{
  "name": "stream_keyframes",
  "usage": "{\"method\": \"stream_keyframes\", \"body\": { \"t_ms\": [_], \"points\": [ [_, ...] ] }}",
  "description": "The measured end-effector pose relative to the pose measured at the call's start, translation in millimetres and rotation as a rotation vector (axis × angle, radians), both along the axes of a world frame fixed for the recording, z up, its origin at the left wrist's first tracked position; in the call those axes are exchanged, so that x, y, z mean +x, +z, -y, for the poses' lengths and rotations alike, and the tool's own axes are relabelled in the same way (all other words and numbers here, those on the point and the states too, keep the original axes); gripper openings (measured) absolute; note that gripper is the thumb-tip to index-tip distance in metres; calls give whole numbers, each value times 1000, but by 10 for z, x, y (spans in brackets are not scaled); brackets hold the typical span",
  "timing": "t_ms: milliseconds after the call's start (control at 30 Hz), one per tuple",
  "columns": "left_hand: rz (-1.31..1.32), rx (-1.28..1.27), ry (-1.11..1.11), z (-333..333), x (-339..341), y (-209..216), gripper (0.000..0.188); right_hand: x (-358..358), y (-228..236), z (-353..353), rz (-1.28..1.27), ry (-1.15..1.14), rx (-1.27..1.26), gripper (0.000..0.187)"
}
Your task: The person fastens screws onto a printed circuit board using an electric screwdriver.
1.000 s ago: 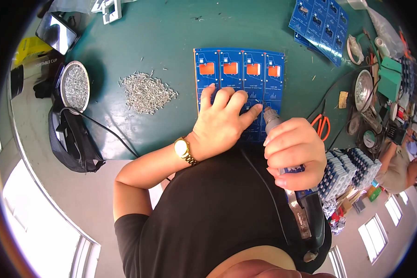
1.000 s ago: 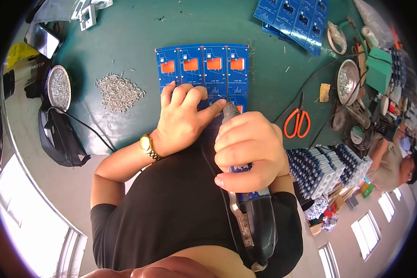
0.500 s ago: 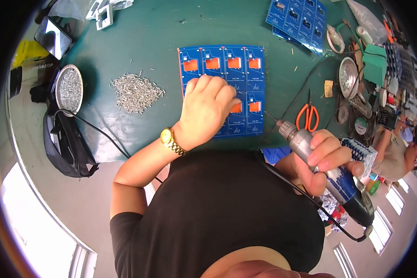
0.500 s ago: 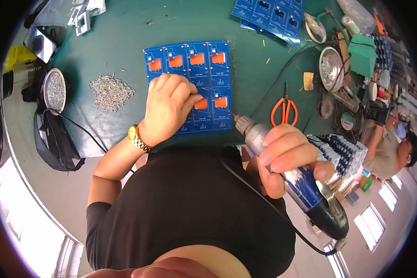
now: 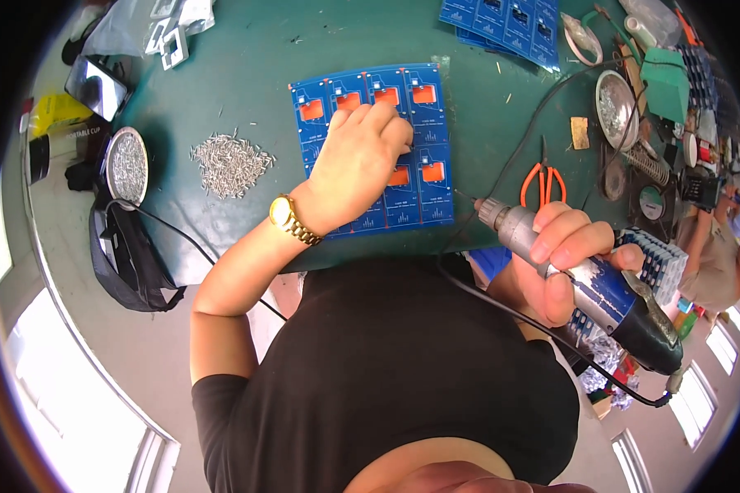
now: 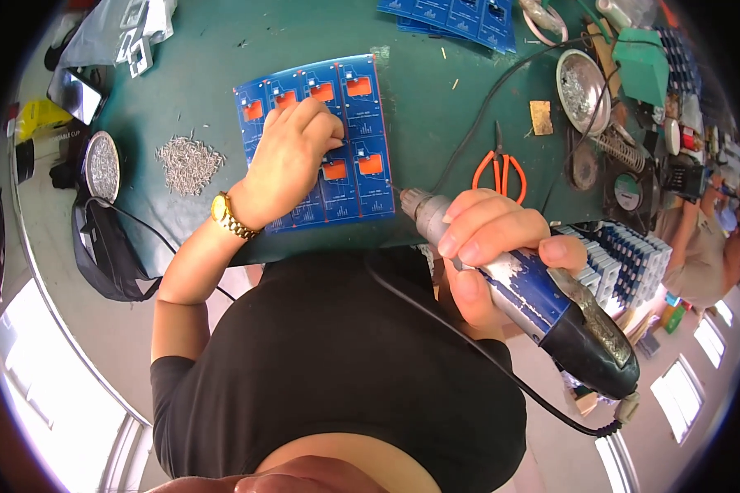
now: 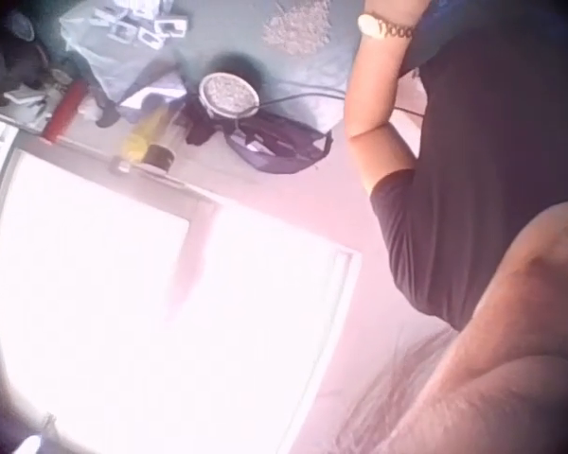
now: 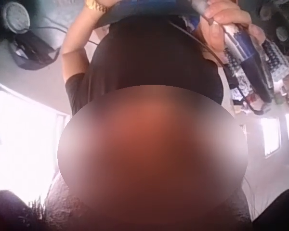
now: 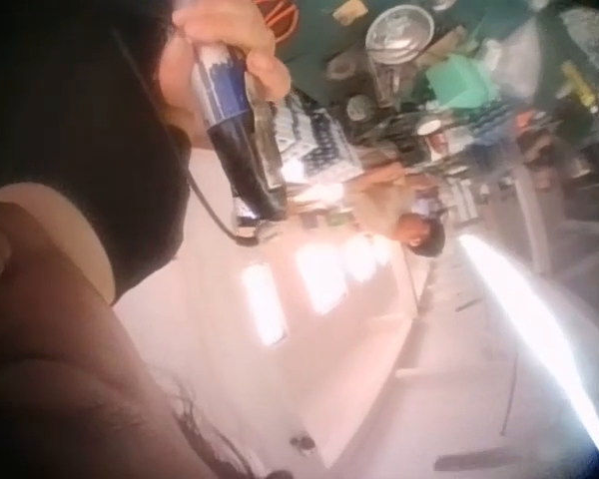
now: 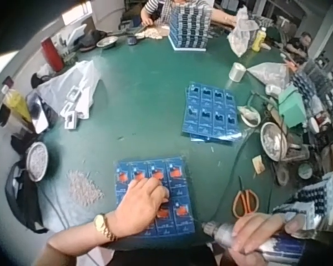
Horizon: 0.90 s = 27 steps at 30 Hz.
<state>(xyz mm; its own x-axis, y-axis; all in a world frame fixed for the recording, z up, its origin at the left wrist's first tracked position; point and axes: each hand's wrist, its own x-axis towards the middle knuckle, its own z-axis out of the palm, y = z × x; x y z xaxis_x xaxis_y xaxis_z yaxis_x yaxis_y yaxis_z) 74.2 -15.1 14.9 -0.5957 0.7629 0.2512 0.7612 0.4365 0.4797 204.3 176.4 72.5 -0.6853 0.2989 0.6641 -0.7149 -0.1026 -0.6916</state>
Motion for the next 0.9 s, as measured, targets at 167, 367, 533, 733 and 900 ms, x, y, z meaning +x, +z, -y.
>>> {"method": "stream_keyframes", "body": {
  "t_ms": [167, 367, 533, 733, 900],
  "points": [
    [-26, 26, 1, -32, 18, -42, 12, 25, -20, -20, 34, 21, -24, 68],
    [-112, -52, -18, -56, 61, -32, 13, 12, -11, -118, 29, 113, 100, 69],
    [-157, -20, 42, -92, 115, -61, 14, -24, 10, -109, 45, 105, 125, 68],
    [-189, -57, 135, -100, 162, -59, 11, -89, -38, -55, 60, 105, 36, 67],
    [-164, -73, 106, -51, 131, 6, 9, -180, -129, -17, 51, 97, -39, 64]
  ]
}}
